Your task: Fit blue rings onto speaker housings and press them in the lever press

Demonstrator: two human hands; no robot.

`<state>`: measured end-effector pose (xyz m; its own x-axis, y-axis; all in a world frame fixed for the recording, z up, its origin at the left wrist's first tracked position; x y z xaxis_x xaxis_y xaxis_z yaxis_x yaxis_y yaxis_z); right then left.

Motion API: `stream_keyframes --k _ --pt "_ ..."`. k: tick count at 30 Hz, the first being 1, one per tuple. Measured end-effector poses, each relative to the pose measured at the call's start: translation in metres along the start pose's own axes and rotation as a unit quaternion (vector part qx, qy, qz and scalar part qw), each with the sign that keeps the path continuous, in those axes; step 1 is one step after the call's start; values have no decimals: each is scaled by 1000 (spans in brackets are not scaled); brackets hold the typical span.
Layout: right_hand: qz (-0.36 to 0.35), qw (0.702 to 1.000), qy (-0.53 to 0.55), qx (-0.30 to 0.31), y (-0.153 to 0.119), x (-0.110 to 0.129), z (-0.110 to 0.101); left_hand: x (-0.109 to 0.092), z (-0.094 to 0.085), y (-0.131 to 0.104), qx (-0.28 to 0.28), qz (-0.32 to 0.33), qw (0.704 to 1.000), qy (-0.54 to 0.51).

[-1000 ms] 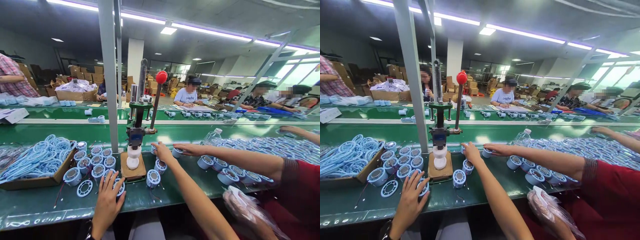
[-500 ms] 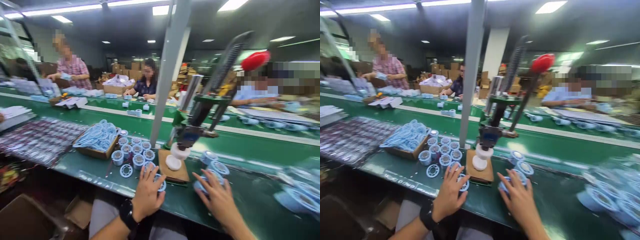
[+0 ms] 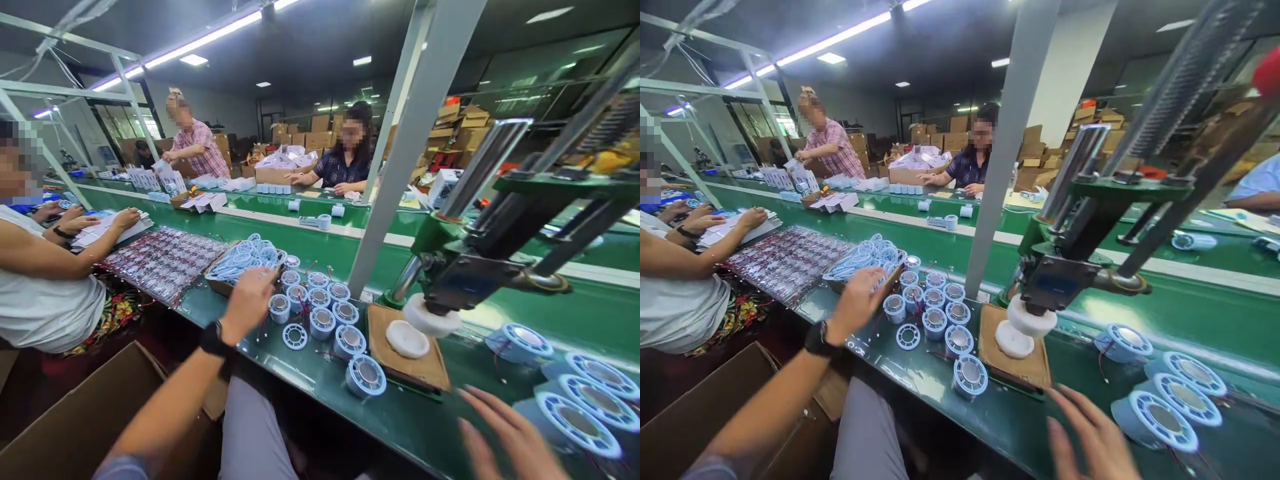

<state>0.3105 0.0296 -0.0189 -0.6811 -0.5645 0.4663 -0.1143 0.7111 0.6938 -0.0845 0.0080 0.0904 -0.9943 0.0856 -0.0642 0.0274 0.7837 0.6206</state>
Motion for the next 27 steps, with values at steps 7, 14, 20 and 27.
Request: stream_keyframes --k 7,14,20,27 --pt "-78 994 47 60 -5 91 74 -8 9 -26 112 109 987 -26" --pt "-49 991 122 33 -6 70 49 -67 61 -83 86 -56 994 -23" --pt "6 992 111 63 -9 56 22 -67 68 -78 92 -85 985 -121" --pt "88 995 45 -2 -18 68 42 -72 66 -89 66 -138 975 -162"
Point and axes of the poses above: each hand's wrist, its own y-axis towards the middle knuckle, its own z-axis out of the palm, x = y × z, the point moved 1 cm from there along y, towards the middle knuckle, and after that the axes turned 2 degrees about -x, right-handed, at the moved point
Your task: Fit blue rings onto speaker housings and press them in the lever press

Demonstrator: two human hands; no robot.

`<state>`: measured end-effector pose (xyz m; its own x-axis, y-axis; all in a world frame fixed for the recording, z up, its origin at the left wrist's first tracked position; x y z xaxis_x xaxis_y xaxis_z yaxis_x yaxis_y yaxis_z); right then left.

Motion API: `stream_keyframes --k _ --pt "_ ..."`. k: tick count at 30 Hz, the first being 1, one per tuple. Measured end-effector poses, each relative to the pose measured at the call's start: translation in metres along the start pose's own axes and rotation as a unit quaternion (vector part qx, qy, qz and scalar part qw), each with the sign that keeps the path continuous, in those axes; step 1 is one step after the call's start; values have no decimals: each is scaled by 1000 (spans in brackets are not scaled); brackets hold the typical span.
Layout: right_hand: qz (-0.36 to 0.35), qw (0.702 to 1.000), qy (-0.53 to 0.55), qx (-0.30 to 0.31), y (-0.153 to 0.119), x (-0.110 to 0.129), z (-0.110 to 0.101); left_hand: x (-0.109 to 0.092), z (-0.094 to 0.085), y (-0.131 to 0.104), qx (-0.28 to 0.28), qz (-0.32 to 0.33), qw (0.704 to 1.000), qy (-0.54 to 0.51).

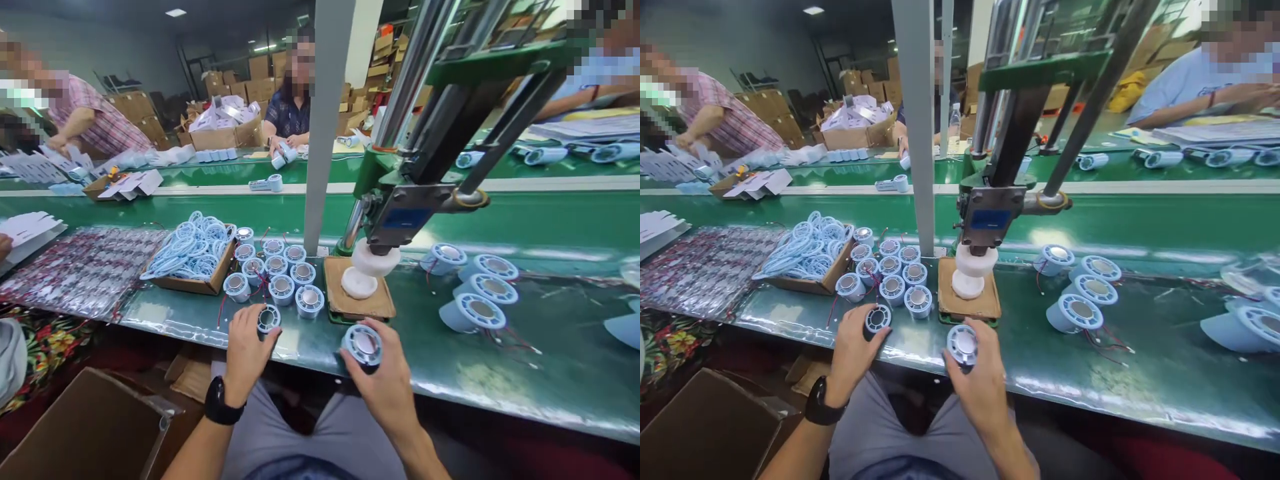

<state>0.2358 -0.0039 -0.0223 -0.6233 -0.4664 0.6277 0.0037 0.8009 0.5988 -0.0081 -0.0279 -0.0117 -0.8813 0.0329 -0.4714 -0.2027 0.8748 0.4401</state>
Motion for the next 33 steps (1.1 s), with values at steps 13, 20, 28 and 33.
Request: stream_keyframes --k 13,20,28,33 --pt "-10 997 71 13 -9 19 29 -90 5 6 125 150 966 -167" --pt "-5 996 83 16 -6 23 29 -89 9 1 114 50 971 -204" --pt "-58 995 19 78 -10 15 25 -91 32 -21 86 -36 971 -222" --pt "-141 965 -59 213 63 24 -47 -90 32 -8 126 -38 962 -241"
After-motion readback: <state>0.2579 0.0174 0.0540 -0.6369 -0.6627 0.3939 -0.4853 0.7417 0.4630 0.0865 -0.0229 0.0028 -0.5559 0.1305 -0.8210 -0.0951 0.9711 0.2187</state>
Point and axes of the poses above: each hand's wrist, its own y-axis towards the middle knuckle, its own z-axis out of the palm, x = y × z, the point moved 1 cm from there along y, towards the middle knuckle, and after that the axes turned 2 degrees about -x, right-handed, at the moved point
